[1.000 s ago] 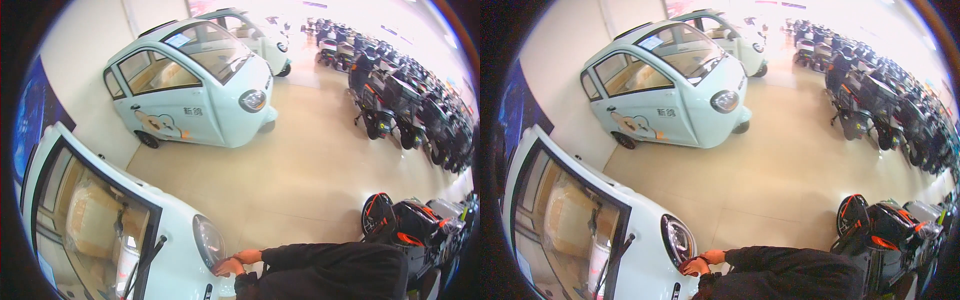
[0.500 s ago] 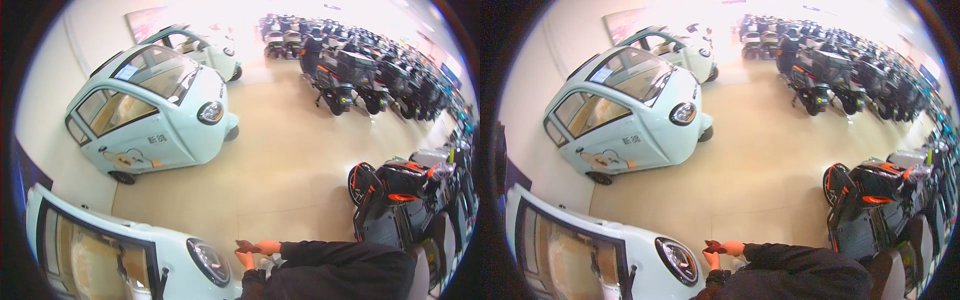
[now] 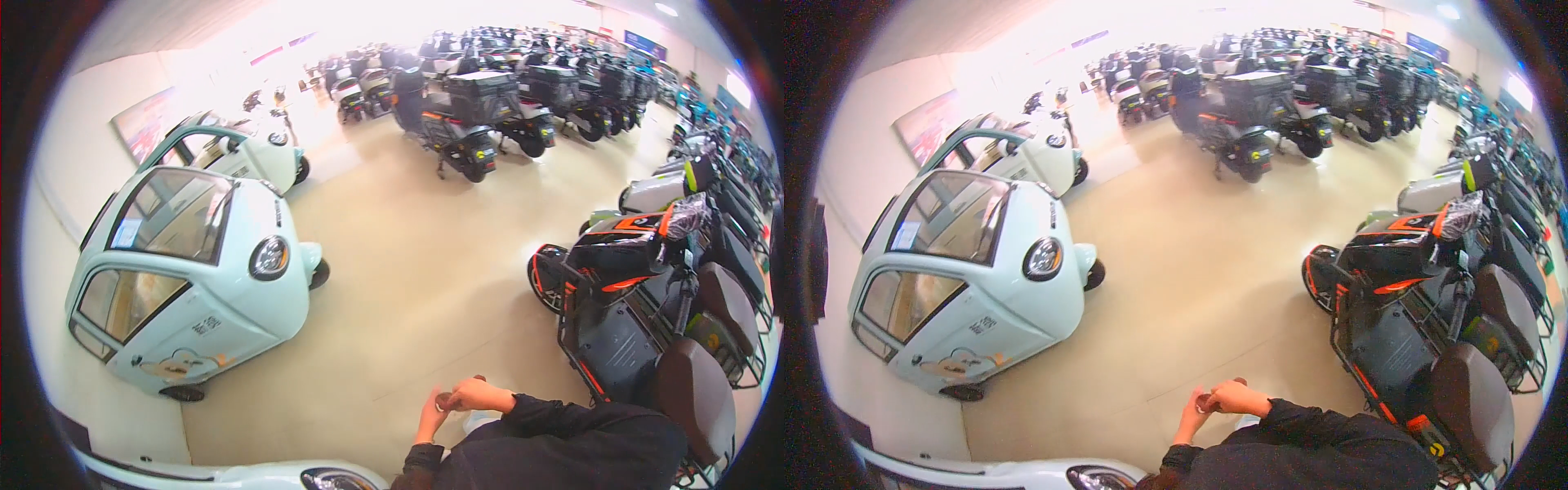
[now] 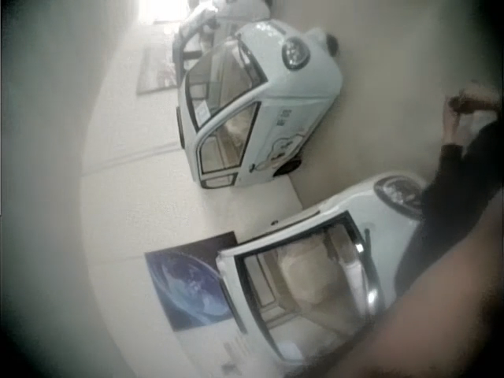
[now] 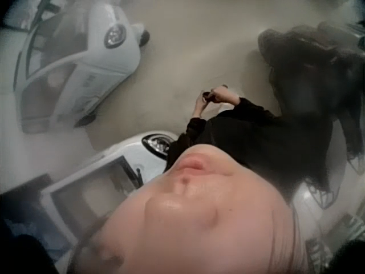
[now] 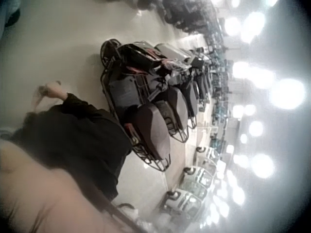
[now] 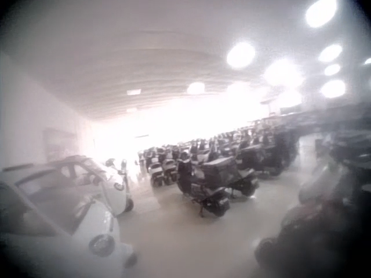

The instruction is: Wiping down electric scooters and small electric cars with a red cloth in a showroom.

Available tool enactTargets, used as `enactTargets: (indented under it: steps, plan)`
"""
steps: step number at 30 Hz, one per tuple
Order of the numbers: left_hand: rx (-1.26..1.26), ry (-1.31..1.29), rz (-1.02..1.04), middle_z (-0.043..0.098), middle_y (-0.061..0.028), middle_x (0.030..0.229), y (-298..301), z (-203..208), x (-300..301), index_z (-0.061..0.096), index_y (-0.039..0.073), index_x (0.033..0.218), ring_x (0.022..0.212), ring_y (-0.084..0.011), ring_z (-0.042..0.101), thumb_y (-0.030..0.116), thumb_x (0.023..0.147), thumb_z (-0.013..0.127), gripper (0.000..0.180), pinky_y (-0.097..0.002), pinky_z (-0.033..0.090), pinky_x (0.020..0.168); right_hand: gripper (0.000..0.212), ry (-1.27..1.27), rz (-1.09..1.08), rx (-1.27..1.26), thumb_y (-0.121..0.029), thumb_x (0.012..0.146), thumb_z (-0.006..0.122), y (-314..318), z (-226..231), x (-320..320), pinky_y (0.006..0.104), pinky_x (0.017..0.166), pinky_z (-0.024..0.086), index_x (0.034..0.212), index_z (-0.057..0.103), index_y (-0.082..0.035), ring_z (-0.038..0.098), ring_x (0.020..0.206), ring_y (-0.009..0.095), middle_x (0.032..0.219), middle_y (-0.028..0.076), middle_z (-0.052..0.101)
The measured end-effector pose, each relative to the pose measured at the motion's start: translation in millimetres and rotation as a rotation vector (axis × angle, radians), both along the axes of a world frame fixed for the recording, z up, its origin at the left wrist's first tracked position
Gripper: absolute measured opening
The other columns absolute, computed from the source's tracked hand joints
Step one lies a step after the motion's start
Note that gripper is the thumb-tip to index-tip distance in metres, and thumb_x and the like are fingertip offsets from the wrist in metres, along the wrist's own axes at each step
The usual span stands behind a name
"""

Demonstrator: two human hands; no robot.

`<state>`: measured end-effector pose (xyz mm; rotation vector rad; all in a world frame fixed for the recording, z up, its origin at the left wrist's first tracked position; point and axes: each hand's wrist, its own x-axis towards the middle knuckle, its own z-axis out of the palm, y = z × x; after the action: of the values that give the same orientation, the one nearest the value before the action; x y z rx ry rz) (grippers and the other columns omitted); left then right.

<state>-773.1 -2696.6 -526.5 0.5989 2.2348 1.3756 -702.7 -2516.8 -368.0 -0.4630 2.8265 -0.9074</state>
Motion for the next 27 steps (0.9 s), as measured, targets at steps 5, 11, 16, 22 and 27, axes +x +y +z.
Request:
enactTargets:
  steps: [5, 11, 16, 22, 27]
  plan:
    - [0.028, -0.195, -0.321, 0.069, -0.0111, 0.096, 77, 63, -43, 0.066, 0.004, 0.105, 0.092, -0.0182, 0.065, 0.015, 0.077, 0.070, 0.030, -0.0322, 0.050, 0.083, 0.036, 0.204, -0.254, -0.085, 0.000, 0.071, 0.055, 65, 36, -14, 0.0401, 0.078, 0.045, 0.098, 0.069, -0.019, 0.059, 0.093, 0.027, 0.091, 0.005, 0.064]
    - [0.208, -0.448, -0.394, 0.067, -0.0084, 0.104, 149, 130, -100, 0.061, -0.004, 0.112, 0.096, -0.0148, 0.061, 0.014, 0.082, 0.067, 0.035, -0.0294, 0.048, 0.084, 0.041, 0.386, -0.738, -0.291, -0.003, 0.075, 0.059, 126, 31, -49, 0.0406, 0.094, 0.042, 0.116, 0.059, -0.007, 0.054, 0.106, 0.034, 0.113, 0.016, 0.058]
    - [0.366, -0.590, -0.362, 0.063, -0.0087, 0.111, 206, 144, -171, 0.057, -0.005, 0.119, 0.104, -0.0151, 0.057, 0.017, 0.088, 0.063, 0.039, -0.0298, 0.044, 0.091, 0.049, 0.289, -1.063, -0.231, -0.027, 0.086, 0.061, 172, -3, -93, 0.0436, 0.098, 0.041, 0.129, 0.048, -0.006, 0.051, 0.112, 0.040, 0.120, 0.024, 0.054]
    - [0.391, -0.813, -0.420, 0.058, -0.0112, 0.117, 304, 171, -274, 0.050, -0.003, 0.123, 0.107, -0.0202, 0.056, 0.017, 0.091, 0.056, 0.038, -0.0334, 0.044, 0.094, 0.060, -0.196, -0.882, -0.530, -0.048, 0.097, 0.039, 260, 27, -163, 0.0391, 0.095, 0.044, 0.128, 0.049, 0.002, 0.059, 0.105, 0.036, 0.116, 0.025, 0.060]
    - [0.362, -0.744, -0.706, 0.053, -0.0122, 0.124, 392, 203, -357, 0.040, 0.000, 0.133, 0.114, -0.0222, 0.053, 0.018, 0.087, 0.059, 0.053, -0.0354, 0.041, 0.098, 0.057, -0.312, -0.765, -1.423, -0.044, 0.100, 0.038, 324, 38, -244, 0.0369, 0.107, 0.035, 0.132, 0.047, 0.002, 0.050, 0.121, 0.025, 0.125, 0.014, 0.057]
